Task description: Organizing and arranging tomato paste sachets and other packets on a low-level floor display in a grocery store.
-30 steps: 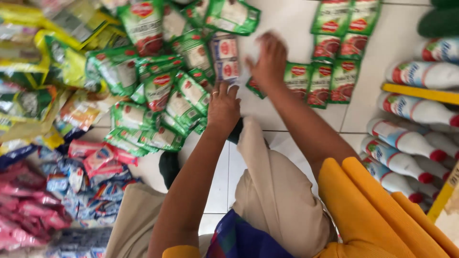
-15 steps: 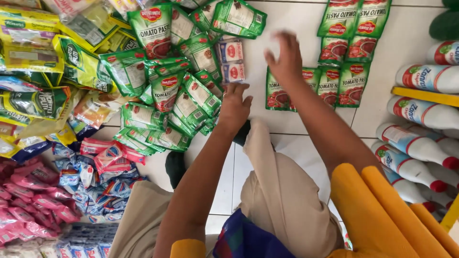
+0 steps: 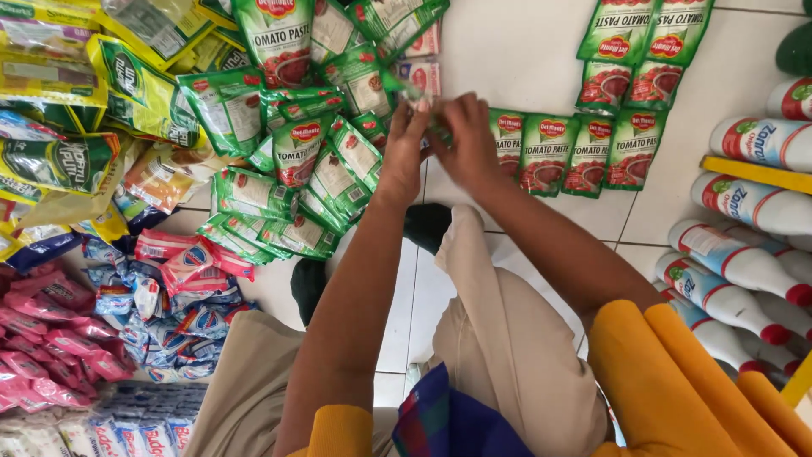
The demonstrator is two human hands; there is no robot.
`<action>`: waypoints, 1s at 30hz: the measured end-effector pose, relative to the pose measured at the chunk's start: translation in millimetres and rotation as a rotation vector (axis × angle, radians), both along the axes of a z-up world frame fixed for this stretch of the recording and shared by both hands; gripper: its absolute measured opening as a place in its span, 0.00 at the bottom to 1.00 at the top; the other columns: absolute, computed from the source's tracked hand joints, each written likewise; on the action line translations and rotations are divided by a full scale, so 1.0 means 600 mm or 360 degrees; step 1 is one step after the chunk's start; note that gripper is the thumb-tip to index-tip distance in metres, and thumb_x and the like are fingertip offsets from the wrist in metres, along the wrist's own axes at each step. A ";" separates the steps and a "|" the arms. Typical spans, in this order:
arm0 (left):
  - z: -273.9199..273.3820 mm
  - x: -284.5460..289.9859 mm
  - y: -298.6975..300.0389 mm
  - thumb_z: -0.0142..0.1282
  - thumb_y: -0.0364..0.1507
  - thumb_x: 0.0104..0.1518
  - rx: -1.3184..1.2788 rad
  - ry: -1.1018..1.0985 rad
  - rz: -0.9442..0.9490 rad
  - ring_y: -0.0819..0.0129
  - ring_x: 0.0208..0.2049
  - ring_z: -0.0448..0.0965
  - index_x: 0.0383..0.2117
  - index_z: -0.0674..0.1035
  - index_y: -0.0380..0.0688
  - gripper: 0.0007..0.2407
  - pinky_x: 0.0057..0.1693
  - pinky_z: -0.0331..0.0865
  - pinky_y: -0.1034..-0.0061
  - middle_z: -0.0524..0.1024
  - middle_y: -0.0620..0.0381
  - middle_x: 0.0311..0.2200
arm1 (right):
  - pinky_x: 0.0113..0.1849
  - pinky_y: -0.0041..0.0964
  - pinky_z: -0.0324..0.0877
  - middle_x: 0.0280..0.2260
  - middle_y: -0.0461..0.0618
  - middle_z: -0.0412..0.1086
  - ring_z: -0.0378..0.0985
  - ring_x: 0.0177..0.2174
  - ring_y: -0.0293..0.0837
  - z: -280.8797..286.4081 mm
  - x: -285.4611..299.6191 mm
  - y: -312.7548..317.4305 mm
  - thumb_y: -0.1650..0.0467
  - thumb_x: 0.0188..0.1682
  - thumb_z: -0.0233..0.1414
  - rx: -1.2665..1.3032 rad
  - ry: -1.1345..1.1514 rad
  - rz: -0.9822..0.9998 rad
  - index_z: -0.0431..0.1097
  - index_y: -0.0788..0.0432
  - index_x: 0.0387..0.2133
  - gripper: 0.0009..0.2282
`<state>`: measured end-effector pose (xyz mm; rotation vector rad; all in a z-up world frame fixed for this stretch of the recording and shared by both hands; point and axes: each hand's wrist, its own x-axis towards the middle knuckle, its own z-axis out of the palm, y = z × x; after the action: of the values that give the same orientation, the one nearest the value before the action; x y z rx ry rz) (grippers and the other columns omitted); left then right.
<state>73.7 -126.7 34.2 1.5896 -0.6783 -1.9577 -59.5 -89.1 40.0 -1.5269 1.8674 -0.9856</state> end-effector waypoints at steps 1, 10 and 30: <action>-0.002 0.000 0.001 0.56 0.36 0.62 -0.0007 0.0125 0.0132 0.69 0.47 0.76 0.64 0.65 0.42 0.25 0.47 0.74 0.72 0.75 0.57 0.50 | 0.43 0.53 0.67 0.42 0.56 0.64 0.67 0.43 0.59 0.016 0.005 0.008 0.78 0.41 0.62 -0.0109 0.0062 0.0142 0.67 0.57 0.41 0.16; -0.009 0.021 0.016 0.57 0.27 0.63 -0.0170 0.0173 0.0428 0.66 0.38 0.81 0.49 0.69 0.33 0.14 0.45 0.79 0.71 0.79 0.49 0.41 | 0.48 0.43 0.70 0.45 0.54 0.65 0.69 0.46 0.52 -0.087 -0.038 -0.155 0.82 0.52 0.58 -0.0107 -0.0477 0.0024 0.69 0.59 0.50 0.14; 0.015 0.042 0.016 0.63 0.17 0.52 -0.0169 0.0274 0.0451 0.65 0.42 0.82 0.51 0.69 0.38 0.21 0.48 0.79 0.70 0.80 0.51 0.43 | 0.43 0.42 0.76 0.42 0.55 0.68 0.75 0.42 0.46 -0.140 -0.140 -0.047 0.72 0.52 0.68 0.0251 -0.0823 -0.0143 0.61 0.63 0.46 0.20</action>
<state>98.8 -117.1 43.5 1.3532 -0.4523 -1.7929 -143.5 -117.1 -43.8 -0.9841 1.6033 -1.1160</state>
